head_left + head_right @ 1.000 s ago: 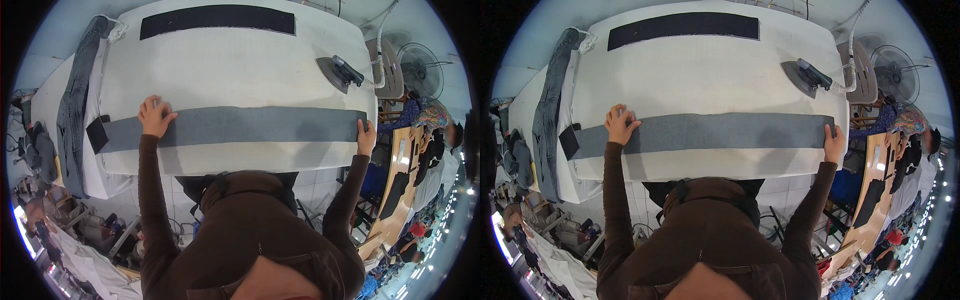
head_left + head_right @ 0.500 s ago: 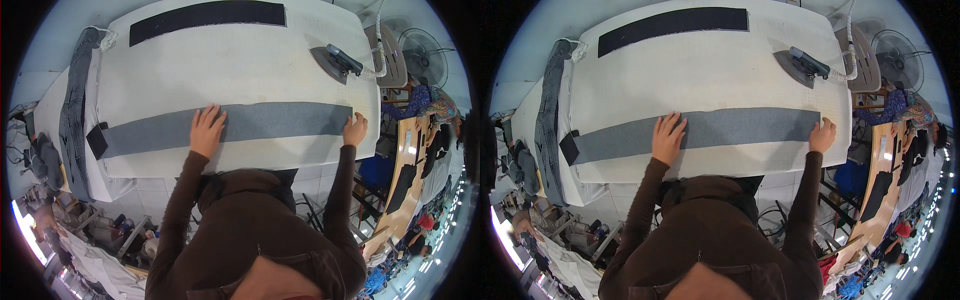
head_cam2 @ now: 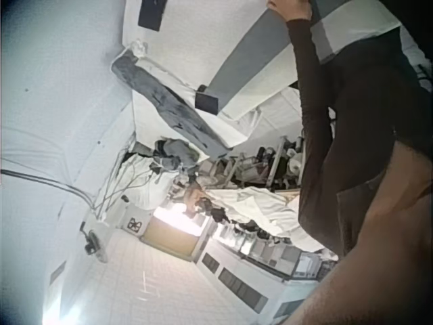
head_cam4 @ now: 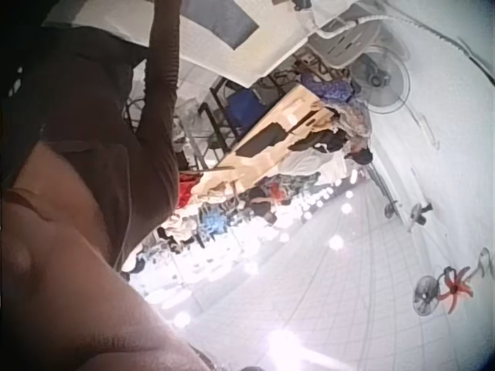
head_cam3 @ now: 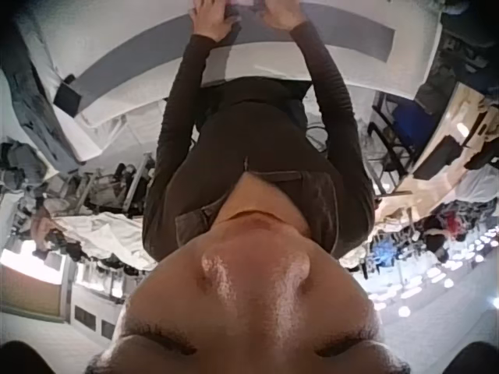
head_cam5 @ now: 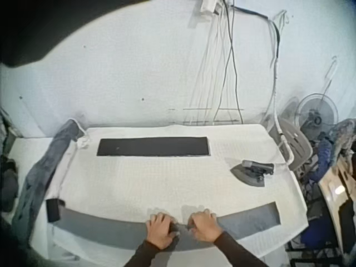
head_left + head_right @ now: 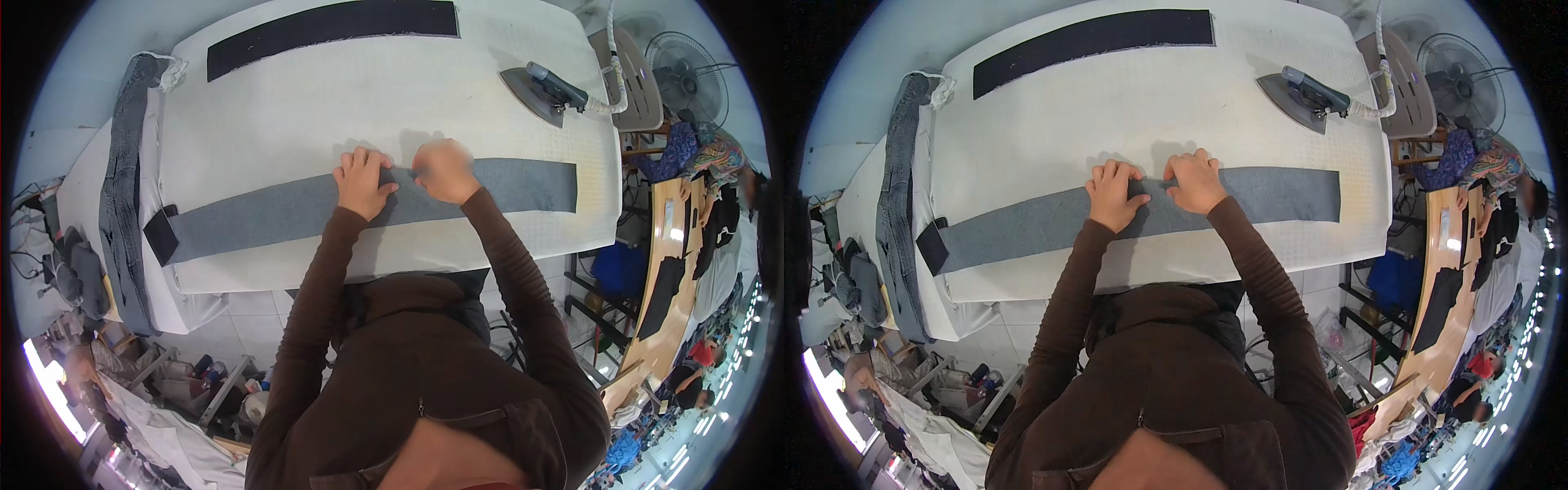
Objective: The person irons a long strip of grey fabric on a white ironing board. They repeatedly align the fabric, press it with a steam iron, and flip it over to treat both sides. The person works methodically along the length of the fabric strip, ensuring it is smooth and flat.
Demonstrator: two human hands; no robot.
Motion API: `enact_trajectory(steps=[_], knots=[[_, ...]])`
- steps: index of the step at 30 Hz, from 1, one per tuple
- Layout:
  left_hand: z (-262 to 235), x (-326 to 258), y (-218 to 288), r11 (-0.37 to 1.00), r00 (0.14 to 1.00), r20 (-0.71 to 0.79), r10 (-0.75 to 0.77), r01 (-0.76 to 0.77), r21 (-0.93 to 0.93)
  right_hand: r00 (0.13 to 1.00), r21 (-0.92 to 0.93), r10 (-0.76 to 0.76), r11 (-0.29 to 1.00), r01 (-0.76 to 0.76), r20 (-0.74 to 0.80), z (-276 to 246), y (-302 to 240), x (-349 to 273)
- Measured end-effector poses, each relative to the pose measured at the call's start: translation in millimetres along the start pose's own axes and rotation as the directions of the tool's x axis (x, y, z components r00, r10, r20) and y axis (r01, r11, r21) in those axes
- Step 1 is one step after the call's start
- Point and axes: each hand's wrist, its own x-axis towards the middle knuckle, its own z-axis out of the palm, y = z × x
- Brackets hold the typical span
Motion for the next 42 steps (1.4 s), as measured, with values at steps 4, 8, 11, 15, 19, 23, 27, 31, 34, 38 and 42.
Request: enact_trajectory(steps=[4,8,11,15,19,23,27,31,34,38,42], knots=[[13.1,-11.6,-6.9,0.991,0.976,-0.2,0.092,-0.109,-0.075,0.999,0.067,0.008,0.998,-0.006,-0.034,6.1,5.4,1.4],[27.0,-22.6,-17.3,0.96,0.909,-0.318,0.269,-0.281,0.011,0.979,0.276,0.0,0.96,0.057,-0.203,21.0,8.6,1.8],[28.3,-19.5,-20.0,0.903,0.88,-0.201,0.43,-0.417,0.107,0.839,0.046,-0.094,0.989,0.141,-0.536,30.5,17.6,2.1],[21.0,-21.9,-7.7,0.87,0.881,-0.061,0.469,-0.45,0.201,0.712,-0.078,-0.148,0.988,0.13,-0.687,24.3,45.6,-30.3],[31.5,-24.7,15.5,0.831,0.926,0.028,0.375,-0.35,0.432,0.887,-0.297,-0.252,0.945,0.139,-0.386,16.2,92.8,-113.7],[56.0,-29.5,39.5,0.891,0.965,-0.036,0.261,-0.226,0.394,0.83,-0.348,0.106,0.873,-0.341,-0.548,-27.8,207.0,-160.8],[52.8,-27.4,53.6,0.904,0.987,0.004,0.159,-0.147,0.402,0.454,-0.142,0.55,0.515,-0.845,-0.701,-69.6,281.7,-189.4],[83.0,-15.5,108.4,0.893,0.999,0.015,0.052,-0.053,0.447,0.714,-0.38,0.093,0.795,-0.473,-0.694,-63.5,227.2,-178.2],[138.3,11.2,159.0,0.898,0.95,0.067,0.306,-0.312,0.311,0.9,-0.33,-0.055,0.939,-0.101,-0.432,-11.4,156.8,-141.4],[158.9,21.9,167.2,0.911,0.939,0.062,0.339,-0.344,0.228,0.865,-0.316,0.156,0.888,-0.334,-0.476,-38.8,216.8,-147.4],[156.7,22.2,171.1,0.888,0.933,0.058,0.356,-0.357,0.289,0.554,-0.22,0.635,0.528,-0.82,-0.539,-100.6,307.6,-189.8]])
